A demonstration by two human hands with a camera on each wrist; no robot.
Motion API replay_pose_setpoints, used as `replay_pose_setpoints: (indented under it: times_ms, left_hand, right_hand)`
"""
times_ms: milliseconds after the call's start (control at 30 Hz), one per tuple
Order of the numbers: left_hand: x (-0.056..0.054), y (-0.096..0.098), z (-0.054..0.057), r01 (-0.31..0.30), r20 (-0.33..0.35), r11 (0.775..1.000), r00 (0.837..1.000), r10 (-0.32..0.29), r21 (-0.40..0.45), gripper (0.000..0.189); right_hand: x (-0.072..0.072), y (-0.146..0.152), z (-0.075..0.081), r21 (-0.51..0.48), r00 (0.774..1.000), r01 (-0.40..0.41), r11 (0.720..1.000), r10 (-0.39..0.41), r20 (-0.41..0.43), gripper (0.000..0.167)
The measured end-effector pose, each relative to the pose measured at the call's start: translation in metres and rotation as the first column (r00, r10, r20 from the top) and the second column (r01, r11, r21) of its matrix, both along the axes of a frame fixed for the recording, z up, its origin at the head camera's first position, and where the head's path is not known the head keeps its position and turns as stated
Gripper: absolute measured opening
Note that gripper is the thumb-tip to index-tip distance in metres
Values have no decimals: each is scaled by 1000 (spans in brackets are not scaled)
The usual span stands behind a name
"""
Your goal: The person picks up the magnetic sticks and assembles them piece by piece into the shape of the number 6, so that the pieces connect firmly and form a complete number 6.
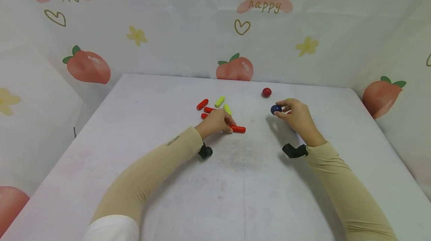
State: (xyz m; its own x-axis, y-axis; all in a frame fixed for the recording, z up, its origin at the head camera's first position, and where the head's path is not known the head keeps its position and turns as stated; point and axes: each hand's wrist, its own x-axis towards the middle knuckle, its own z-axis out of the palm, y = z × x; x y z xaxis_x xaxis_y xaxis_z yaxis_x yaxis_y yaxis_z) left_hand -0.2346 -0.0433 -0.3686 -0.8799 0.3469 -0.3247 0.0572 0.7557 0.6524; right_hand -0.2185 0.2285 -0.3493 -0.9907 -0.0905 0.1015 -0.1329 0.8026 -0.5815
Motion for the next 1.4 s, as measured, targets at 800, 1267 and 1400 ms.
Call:
replay_pose_setpoints:
  times_ms: [800, 1267, 1400]
  left_hand:
    - [0, 1, 0, 15, -5, 1000, 1000, -15, -14, 22]
    - [0, 3, 2, 2, 0, 999, 1000, -2, -34, 22]
    - [1, 2, 3, -6, 4, 999, 1000, 7, -35, 22]
  right_hand:
    - [7, -3, -5, -27, 998, -10, 1000, 12, 60, 39]
    - [17, -11, -3, -90, 992, -33, 995, 44, 122, 42]
    - [19, -14, -4, -109, 991, -40, 993, 53, 122, 42]
